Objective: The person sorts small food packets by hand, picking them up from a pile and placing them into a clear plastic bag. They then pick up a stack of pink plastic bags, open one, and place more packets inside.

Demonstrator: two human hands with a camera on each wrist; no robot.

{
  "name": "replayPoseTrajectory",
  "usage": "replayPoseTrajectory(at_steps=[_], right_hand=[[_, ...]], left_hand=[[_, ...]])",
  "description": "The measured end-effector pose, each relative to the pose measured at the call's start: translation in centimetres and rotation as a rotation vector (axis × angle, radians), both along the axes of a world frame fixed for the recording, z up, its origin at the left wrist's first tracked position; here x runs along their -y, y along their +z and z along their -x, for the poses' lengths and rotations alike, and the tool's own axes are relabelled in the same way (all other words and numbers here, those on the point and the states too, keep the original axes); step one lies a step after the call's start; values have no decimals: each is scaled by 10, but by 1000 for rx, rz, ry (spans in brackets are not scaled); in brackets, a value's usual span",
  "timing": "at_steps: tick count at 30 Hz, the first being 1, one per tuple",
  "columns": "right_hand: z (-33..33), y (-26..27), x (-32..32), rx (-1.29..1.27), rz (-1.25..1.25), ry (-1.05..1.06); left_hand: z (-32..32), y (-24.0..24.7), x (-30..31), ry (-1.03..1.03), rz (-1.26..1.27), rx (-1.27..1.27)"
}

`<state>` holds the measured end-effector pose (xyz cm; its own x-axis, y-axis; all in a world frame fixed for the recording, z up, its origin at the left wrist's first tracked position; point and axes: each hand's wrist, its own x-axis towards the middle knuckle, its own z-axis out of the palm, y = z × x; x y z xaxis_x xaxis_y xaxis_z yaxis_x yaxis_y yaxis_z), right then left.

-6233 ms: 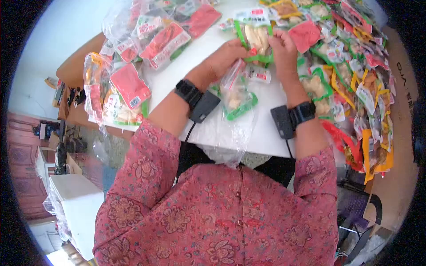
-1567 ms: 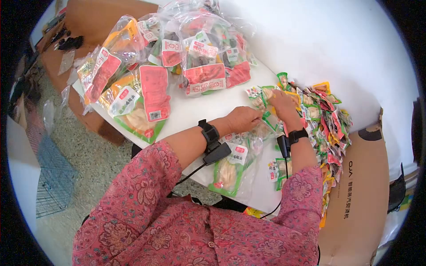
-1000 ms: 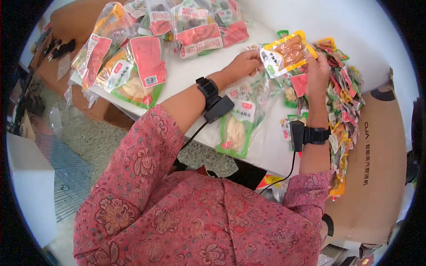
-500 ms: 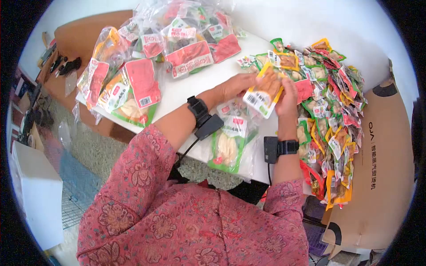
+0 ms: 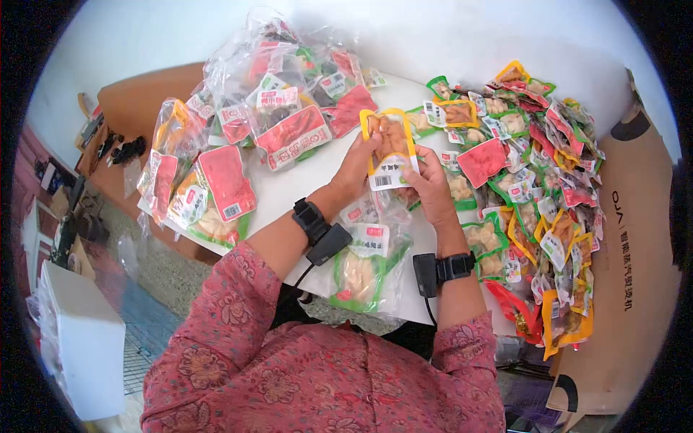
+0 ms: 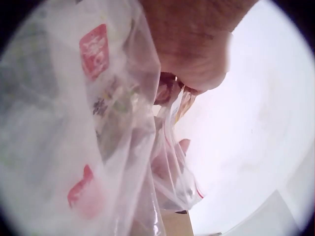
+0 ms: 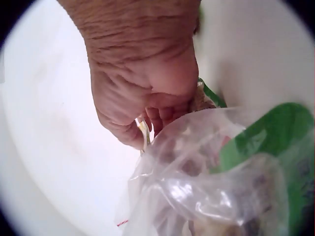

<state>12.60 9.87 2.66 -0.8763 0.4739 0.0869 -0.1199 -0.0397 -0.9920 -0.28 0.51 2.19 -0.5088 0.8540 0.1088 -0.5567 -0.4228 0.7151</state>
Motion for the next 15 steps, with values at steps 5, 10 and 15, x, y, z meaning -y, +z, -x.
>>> replayPoseTrajectory(at_steps=[5,10,15], right_hand=[[10,-26,-22,-258,-28,-318],[3,-35,-48,-444,188,-542],[-2,-30,-49,-446,137,-527]], left_hand=[[18,-23,-6,-32,-16,-179],[1,-10,4,-312,161,-324],[3,-7,8,-397,166,-307]])
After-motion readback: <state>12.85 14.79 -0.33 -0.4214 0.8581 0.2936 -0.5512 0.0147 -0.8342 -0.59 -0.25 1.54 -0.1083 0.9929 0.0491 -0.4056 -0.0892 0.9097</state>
